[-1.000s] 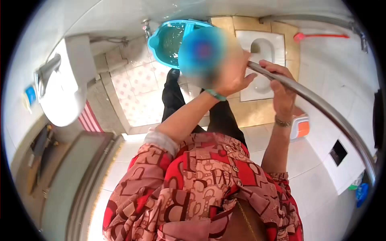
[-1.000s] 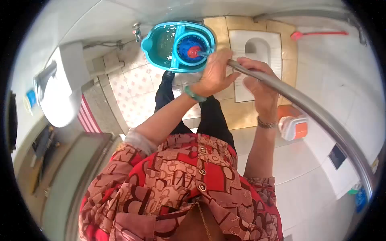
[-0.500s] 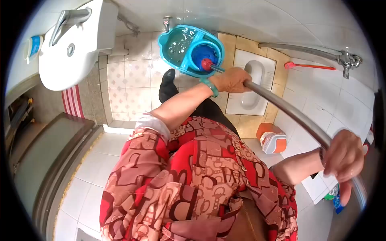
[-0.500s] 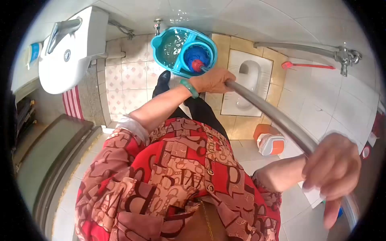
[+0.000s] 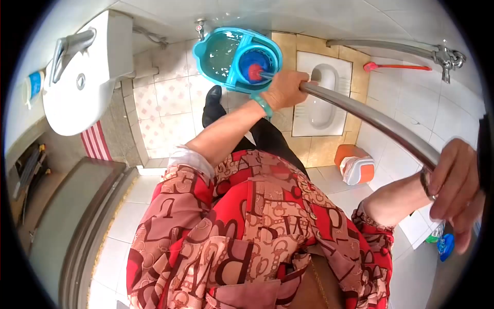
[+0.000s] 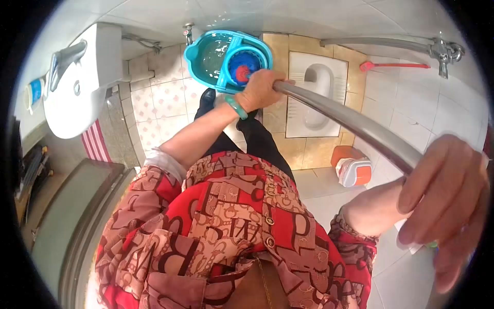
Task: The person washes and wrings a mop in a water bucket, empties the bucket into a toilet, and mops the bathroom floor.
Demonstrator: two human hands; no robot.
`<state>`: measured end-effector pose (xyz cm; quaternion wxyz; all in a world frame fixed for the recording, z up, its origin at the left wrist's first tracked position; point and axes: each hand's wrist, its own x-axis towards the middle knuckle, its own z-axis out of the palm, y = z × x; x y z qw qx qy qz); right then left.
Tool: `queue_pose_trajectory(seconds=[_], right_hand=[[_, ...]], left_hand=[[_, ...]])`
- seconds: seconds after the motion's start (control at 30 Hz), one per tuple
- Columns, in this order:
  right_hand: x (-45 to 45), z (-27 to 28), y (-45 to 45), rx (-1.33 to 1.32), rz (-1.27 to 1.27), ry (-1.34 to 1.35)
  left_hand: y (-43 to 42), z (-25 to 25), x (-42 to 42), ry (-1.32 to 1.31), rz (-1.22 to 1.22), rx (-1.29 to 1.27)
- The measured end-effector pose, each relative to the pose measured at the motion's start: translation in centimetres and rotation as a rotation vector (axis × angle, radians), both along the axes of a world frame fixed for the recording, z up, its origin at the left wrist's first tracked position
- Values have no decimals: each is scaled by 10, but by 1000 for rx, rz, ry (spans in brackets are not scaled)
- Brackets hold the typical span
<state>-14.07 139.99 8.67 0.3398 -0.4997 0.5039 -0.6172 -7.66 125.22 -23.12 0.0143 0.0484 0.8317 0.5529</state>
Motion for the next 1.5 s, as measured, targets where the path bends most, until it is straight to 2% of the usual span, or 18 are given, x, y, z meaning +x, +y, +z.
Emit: queue_pose_trajectory(seconds=[0.07, 0.13, 0.2, 0.27, 0.33, 0.4, 0.47, 0.57, 0.63, 0.73, 0.8, 0.87, 0.9, 1.13, 1.33, 1.4, 1.47, 1.5], right_hand=[[4, -27, 17, -110, -283, -175], [19, -50, 10, -165, -804, -213], [22, -64, 27, -204, -921, -214], [28, -74, 45, -242, -1049, -224], [34, -82, 59, -268, -1357, -266], [42, -92, 68, -269, -1444, -293], [50, -103, 83, -266, -1545, -314], [64, -118, 100, -295, -1686, -382], [77, -125, 115, -347, -1706, -443], [87, -132, 114, -400, -1935, -480], [94, -138, 114, -331, -2031, -417], [99, -144, 120, -238, -2260, -374], [107, -148, 130, -275, -2182, -408], [142, -178, 172, -382, -2220, -586], [151, -197, 171, -313, -2461, -537], [151, -192, 161, -441, -2378, -603], [140, -174, 140, -332, -2515, -560], [141, -164, 130, -354, -2416, -545]], left_hand=[[-11, -6, -5, -16, -48, -48], [-14, -18, -8, -107, -34, -147], [-2, -34, -12, -36, 35, -59], [14, -47, -14, 138, 217, 16], [24, -57, -21, 199, 191, -97], [26, -59, -27, 63, -25, -244], [31, -79, -31, 102, -94, -212], [36, -98, -38, 123, -454, -184], [43, -103, -40, 114, -532, -187], [51, -111, -40, 35, -637, -255], [57, -116, -41, 48, -706, -193], [64, -119, -43, 21, -782, -213], [67, -121, -45, 2, -847, -236], [93, -133, -47, -50, -1051, -375], [102, -154, -52, 32, -1137, -314], [95, -163, -46, 104, -1092, -287], [91, -166, -39, 332, -798, -118], [87, -139, -40, 389, -694, -117]])
